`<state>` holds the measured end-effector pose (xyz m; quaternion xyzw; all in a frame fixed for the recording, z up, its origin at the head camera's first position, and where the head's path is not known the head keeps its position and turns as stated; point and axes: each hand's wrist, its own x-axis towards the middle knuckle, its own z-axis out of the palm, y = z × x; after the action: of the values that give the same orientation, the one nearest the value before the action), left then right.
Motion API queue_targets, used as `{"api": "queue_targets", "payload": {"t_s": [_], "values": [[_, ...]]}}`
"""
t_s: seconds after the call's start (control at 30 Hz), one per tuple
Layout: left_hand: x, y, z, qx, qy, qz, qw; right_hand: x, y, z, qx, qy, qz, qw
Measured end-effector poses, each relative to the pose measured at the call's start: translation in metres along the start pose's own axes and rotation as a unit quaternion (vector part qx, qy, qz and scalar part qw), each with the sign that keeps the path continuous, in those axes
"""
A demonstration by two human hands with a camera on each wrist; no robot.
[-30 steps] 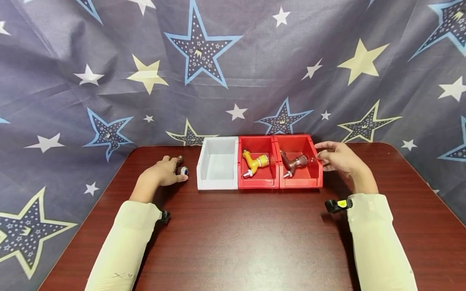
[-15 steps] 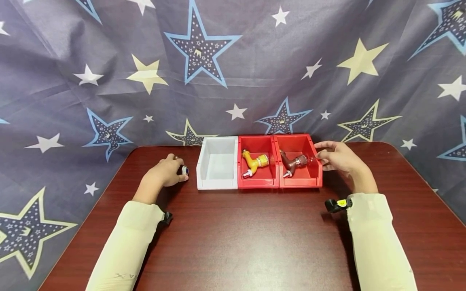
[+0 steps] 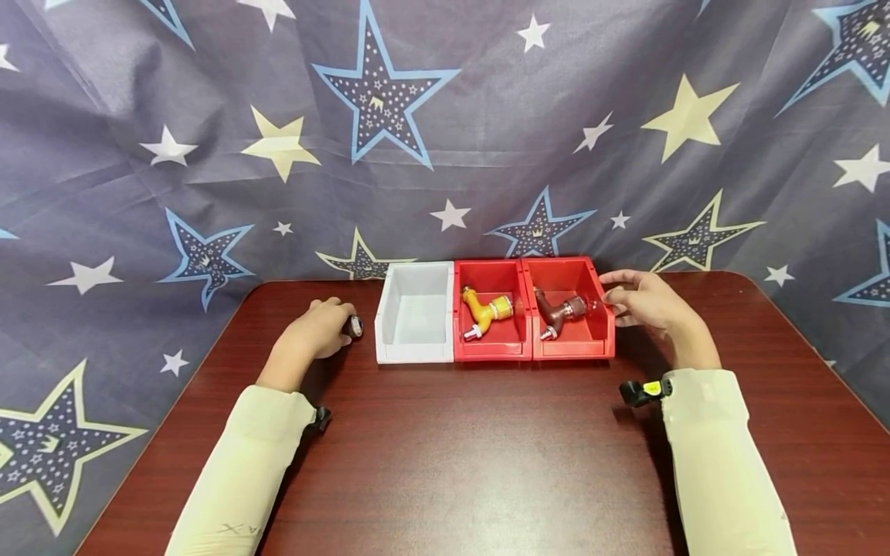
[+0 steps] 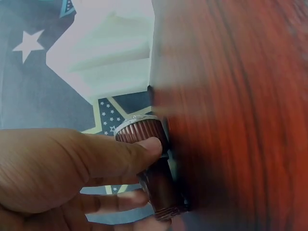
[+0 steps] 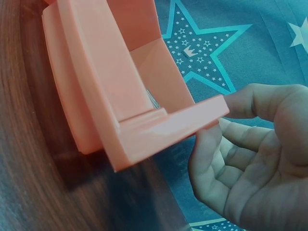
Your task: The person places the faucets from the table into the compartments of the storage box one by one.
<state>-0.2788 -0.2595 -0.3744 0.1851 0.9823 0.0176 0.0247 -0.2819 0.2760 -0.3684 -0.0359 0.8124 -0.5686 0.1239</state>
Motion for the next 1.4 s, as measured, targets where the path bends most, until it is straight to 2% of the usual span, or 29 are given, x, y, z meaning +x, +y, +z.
{"api": "queue_targets", "payload": {"t_s": [0.33,0.6,1.03,1.4], "values": [[0.0039,0.0014,0.0038,0.012,0.025,0.01,0.9996,-0.0025,-0.0022,0.001,0.001,0.002,-0.002,1.0],[0.0056,0.001,0.0048,0.016,0.022,-0.006,0.9996,-0.0017,-0.001,0.0006,0.005,0.0,-0.002,1.0],[0.008,-0.0005,0.0081,0.004,0.02,-0.004,0.9998,-0.0013,-0.0001,0.0012,0.017,-0.001,0.0,0.9999],[0.0035,0.0053,-0.0013,0.038,0.089,0.004,0.9952,-0.002,0.001,0.0015,0.022,0.0,-0.005,0.9998]]}}
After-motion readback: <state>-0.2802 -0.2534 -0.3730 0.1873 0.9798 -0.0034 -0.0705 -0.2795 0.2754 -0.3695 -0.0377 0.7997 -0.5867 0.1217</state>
